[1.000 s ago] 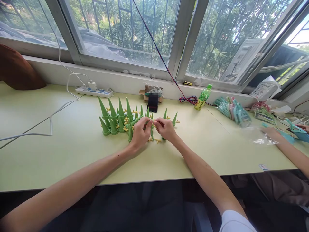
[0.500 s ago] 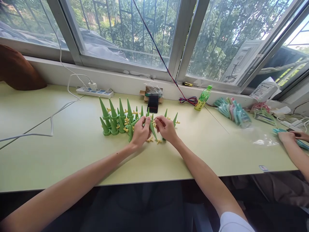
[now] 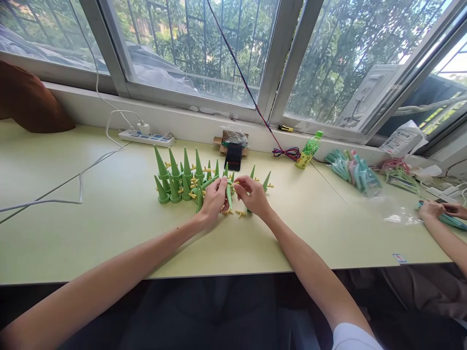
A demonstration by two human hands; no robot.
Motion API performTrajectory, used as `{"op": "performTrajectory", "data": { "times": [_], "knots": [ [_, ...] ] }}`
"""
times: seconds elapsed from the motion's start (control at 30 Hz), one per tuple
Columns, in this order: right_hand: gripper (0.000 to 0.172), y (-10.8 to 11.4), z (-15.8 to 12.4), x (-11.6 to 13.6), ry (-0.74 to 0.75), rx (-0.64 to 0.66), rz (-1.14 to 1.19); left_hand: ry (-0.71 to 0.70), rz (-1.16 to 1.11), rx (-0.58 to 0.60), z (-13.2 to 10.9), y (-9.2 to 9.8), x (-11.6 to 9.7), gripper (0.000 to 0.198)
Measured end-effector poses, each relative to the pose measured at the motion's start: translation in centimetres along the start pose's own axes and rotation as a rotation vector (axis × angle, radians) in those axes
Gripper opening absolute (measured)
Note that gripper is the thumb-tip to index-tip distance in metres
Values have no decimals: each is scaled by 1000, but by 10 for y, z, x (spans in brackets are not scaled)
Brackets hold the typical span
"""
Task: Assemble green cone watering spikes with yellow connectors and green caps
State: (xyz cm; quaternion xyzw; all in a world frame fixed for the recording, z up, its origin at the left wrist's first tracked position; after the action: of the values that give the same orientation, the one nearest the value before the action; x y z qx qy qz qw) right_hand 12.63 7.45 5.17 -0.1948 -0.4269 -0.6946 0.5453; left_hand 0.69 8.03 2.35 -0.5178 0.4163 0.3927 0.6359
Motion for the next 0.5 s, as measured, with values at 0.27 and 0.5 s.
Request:
{"op": "performTrajectory", "data": {
  "times": [0.27, 0.5],
  "knots": [
    [31, 2, 0, 1, -54, -37, -105, -87, 129, 7, -1, 1, -3, 34],
    [50, 9, 1, -3, -107, -96, -188, -276, 361, 64, -8, -5, -17, 31]
  ]
}}
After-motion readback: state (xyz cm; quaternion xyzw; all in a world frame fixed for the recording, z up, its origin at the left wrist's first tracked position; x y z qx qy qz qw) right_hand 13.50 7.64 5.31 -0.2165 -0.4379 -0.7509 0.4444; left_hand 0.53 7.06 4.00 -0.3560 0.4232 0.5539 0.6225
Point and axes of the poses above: each hand's wrist, its own z-axis towards the middle knuckle, its own y-axis out of the back of the hand, x = y × z, the point moved 8 cm from there along z, towards the middle knuckle, and after that the axes turned 5 degrees about -z, right-handed, at the moved point
